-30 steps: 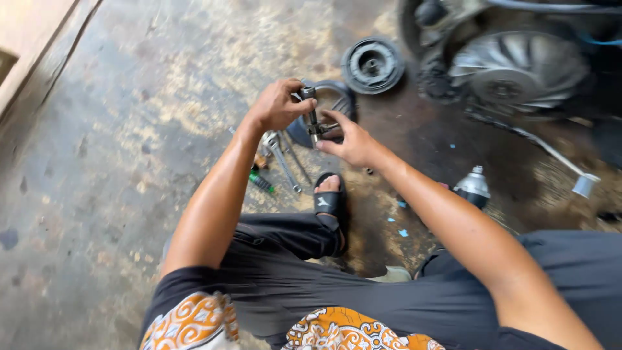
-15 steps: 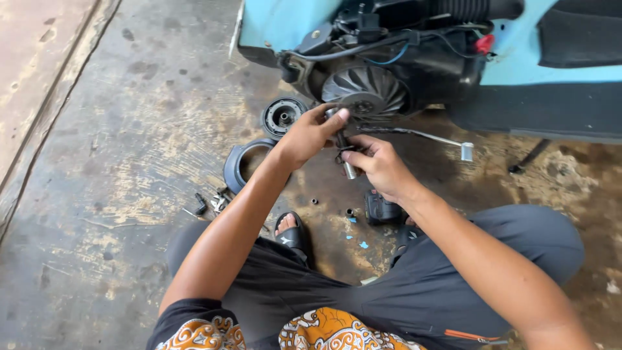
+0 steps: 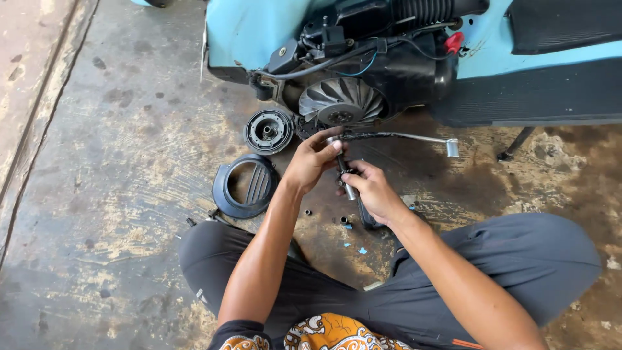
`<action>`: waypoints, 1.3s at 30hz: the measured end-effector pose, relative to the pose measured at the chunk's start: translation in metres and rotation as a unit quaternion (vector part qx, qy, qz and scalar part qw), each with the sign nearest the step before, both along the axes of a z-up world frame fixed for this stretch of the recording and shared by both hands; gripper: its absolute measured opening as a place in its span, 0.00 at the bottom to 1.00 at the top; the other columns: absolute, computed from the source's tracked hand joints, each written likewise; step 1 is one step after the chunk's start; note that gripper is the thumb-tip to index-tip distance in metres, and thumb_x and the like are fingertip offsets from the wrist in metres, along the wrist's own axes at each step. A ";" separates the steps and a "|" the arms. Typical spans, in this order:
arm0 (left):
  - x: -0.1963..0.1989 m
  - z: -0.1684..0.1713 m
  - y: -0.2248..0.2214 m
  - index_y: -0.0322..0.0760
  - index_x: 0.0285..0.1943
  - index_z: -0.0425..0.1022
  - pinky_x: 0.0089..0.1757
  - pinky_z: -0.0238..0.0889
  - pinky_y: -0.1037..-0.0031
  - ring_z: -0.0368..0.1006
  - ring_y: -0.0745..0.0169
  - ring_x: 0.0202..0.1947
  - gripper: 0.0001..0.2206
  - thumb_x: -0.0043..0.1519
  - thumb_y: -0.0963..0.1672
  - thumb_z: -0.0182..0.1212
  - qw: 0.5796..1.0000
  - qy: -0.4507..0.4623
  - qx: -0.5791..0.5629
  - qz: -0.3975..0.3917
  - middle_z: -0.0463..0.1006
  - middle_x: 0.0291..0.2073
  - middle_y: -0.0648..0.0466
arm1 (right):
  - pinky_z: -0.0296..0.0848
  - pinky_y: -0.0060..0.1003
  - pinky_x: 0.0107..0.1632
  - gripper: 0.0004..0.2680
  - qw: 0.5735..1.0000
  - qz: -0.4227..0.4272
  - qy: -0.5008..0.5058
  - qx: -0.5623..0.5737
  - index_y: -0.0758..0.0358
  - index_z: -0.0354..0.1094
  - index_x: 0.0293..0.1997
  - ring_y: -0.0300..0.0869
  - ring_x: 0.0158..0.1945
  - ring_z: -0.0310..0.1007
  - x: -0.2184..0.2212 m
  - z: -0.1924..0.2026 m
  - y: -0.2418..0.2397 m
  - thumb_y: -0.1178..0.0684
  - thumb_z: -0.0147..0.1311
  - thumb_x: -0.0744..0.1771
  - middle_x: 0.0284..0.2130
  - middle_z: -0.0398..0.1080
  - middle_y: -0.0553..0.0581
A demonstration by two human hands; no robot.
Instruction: Disassembling various components of a scooter, including the handlebar assembly and engine cooling fan, using an impact driver and manual tools.
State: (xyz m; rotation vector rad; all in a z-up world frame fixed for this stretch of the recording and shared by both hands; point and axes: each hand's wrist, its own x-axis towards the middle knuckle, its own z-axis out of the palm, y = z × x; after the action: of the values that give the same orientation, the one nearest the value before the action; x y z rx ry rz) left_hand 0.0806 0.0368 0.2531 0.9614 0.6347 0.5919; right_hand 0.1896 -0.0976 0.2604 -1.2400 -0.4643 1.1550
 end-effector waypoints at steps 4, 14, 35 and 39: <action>0.013 -0.002 -0.005 0.42 0.64 0.77 0.41 0.79 0.67 0.79 0.57 0.44 0.20 0.64 0.49 0.68 0.998 0.049 0.004 0.032 0.80 0.45 0.48 | 0.77 0.35 0.24 0.07 1.000 -0.001 -0.001 -0.020 0.67 0.72 0.45 0.47 0.24 0.77 0.000 -0.011 0.003 0.61 0.56 0.65 0.28 0.73 0.63; 0.032 -0.009 -0.015 0.39 0.69 0.72 0.44 0.78 0.62 0.78 0.50 0.47 0.22 0.64 0.41 0.63 0.998 -0.032 -0.048 0.017 0.79 0.48 0.40 | 0.73 0.34 0.26 0.07 0.999 -0.032 -0.003 -0.038 0.67 0.71 0.46 0.46 0.26 0.75 0.018 -0.025 0.004 0.60 0.50 0.66 0.30 0.70 0.62; 0.029 0.002 -0.007 0.34 0.70 0.69 0.50 0.74 0.62 0.78 0.49 0.51 0.22 0.65 0.37 0.60 0.995 -0.059 0.081 0.008 0.80 0.51 0.37 | 0.78 0.43 0.40 0.10 0.996 -0.002 -0.091 -0.021 0.61 0.67 0.57 0.48 0.37 0.73 0.023 -0.009 0.007 0.53 0.46 0.70 0.38 0.70 0.66; 0.024 0.005 -0.005 0.27 0.64 0.71 0.48 0.78 0.63 0.81 0.46 0.48 0.17 0.66 0.36 0.58 0.986 -0.094 0.012 0.138 0.81 0.49 0.35 | 0.76 0.42 0.45 0.10 0.990 -0.029 0.134 0.044 0.52 0.53 0.56 0.53 0.43 0.78 0.027 0.005 0.007 0.51 0.45 0.69 0.44 0.73 0.69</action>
State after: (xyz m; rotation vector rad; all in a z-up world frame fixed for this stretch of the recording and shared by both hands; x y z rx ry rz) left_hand 0.1046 0.0316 0.2584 0.8329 0.5956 0.9266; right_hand 0.2162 -0.0910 0.2654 -0.9976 -0.2733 1.2172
